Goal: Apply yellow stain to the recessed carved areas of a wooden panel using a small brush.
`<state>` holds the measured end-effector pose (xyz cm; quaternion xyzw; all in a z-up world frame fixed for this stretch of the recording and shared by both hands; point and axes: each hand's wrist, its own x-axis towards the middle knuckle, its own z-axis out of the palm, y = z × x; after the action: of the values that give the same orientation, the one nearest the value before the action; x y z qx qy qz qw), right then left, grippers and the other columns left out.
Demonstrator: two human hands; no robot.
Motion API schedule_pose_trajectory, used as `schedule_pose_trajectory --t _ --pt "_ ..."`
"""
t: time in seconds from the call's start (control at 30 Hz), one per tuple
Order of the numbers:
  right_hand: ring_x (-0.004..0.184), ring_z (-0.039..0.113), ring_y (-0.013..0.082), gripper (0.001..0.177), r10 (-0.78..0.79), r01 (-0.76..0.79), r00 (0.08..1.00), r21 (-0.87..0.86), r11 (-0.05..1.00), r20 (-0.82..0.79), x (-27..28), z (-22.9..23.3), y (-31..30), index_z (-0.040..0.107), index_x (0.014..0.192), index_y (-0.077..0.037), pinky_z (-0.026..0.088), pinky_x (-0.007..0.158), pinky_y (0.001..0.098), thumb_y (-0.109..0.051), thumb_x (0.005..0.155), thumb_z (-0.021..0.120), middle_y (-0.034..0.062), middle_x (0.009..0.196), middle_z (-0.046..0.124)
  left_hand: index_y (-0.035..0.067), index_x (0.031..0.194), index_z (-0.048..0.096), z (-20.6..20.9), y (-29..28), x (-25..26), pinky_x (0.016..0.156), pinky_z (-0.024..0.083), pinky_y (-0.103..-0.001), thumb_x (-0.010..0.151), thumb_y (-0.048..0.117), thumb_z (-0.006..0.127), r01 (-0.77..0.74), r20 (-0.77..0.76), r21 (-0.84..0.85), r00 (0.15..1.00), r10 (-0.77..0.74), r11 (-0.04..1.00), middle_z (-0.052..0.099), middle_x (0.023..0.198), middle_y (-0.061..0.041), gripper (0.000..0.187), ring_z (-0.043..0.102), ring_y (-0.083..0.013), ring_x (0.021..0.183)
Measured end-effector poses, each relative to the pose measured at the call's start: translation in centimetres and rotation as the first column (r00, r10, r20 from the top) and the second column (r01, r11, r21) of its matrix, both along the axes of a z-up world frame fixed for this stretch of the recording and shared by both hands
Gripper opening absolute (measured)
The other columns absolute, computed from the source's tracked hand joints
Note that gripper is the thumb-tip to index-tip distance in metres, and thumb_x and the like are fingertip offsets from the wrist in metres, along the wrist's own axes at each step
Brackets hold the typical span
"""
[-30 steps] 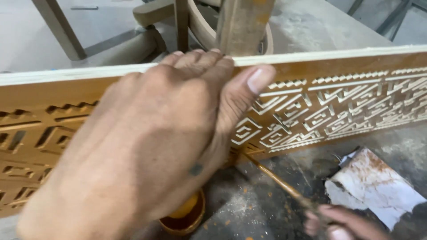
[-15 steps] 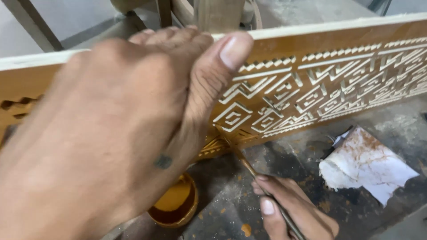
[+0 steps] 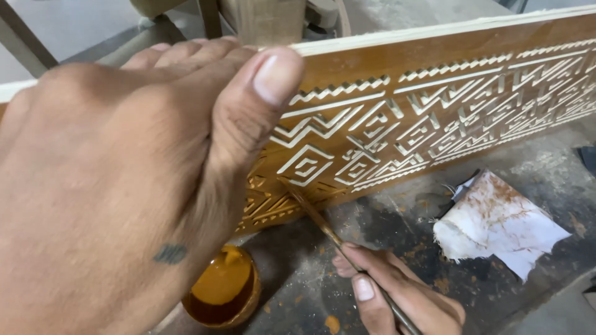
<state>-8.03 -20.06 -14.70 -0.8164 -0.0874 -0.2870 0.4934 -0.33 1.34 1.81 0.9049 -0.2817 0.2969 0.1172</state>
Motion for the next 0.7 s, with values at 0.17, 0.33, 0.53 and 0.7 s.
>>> schedule_pose_trajectory --t 0.17,0.33,0.53,0.7 --pt "0.089 0.08 0.0237 0.023 0.022 -0.021 1.0 0.052 0.998 -0.017 0.4 -1.4 -0.9 0.075 0.112 0.005 0.066 0.086 0.0366 -0.008 0.097 0.062 0.0181 0.098 0.083 0.002 0.108 0.077 0.1 -0.3 -0.1 0.054 0.055 -0.041 0.117 0.037 0.029 -0.057 -0.008 0.031 0.998 0.057 0.998 0.072 0.074 -0.018 0.059 0.071 -0.0309 0.058" --pt "0.088 0.085 0.0242 0.027 0.067 -0.068 0.998 0.026 0.997 0.017 0.2 -0.2 -0.6 0.075 0.115 0.006 0.067 0.087 0.0368 -0.011 0.097 0.064 0.0192 0.097 0.083 0.005 0.11 0.077 0.4 -0.1 -0.2 0.055 0.056 -0.041 0.114 0.037 0.029 -0.094 -0.036 0.042 0.995 0.095 0.995 0.072 0.07 -0.016 0.058 0.07 -0.0287 0.054" --pt "0.086 0.081 0.025 0.028 -0.063 0.066 0.976 0.008 0.998 -0.208 -0.2 -1.1 -0.8 0.079 0.112 0.002 0.066 0.086 0.0374 -0.011 0.094 0.062 0.0162 0.094 0.08 -0.01 0.102 0.072 0.7 0.6 -0.1 0.08 0.059 -0.048 0.115 0.022 0.037 0.134 0.042 -0.029 0.99 -0.133 0.991 0.073 0.091 -0.029 0.049 0.074 -0.0414 0.077" --pt "0.088 0.08 0.0232 0.026 -0.073 0.066 0.987 -0.058 0.996 -0.142 -0.3 -0.8 -1.1 0.078 0.112 0.0 0.067 0.088 0.0369 -0.011 0.095 0.061 0.0136 0.096 0.08 -0.014 0.106 0.069 0.5 0.9 0.0 0.074 0.058 -0.051 0.114 0.019 0.04 0.161 0.101 0.006 0.982 -0.16 0.987 0.071 0.097 -0.033 0.044 0.072 -0.0472 0.081"
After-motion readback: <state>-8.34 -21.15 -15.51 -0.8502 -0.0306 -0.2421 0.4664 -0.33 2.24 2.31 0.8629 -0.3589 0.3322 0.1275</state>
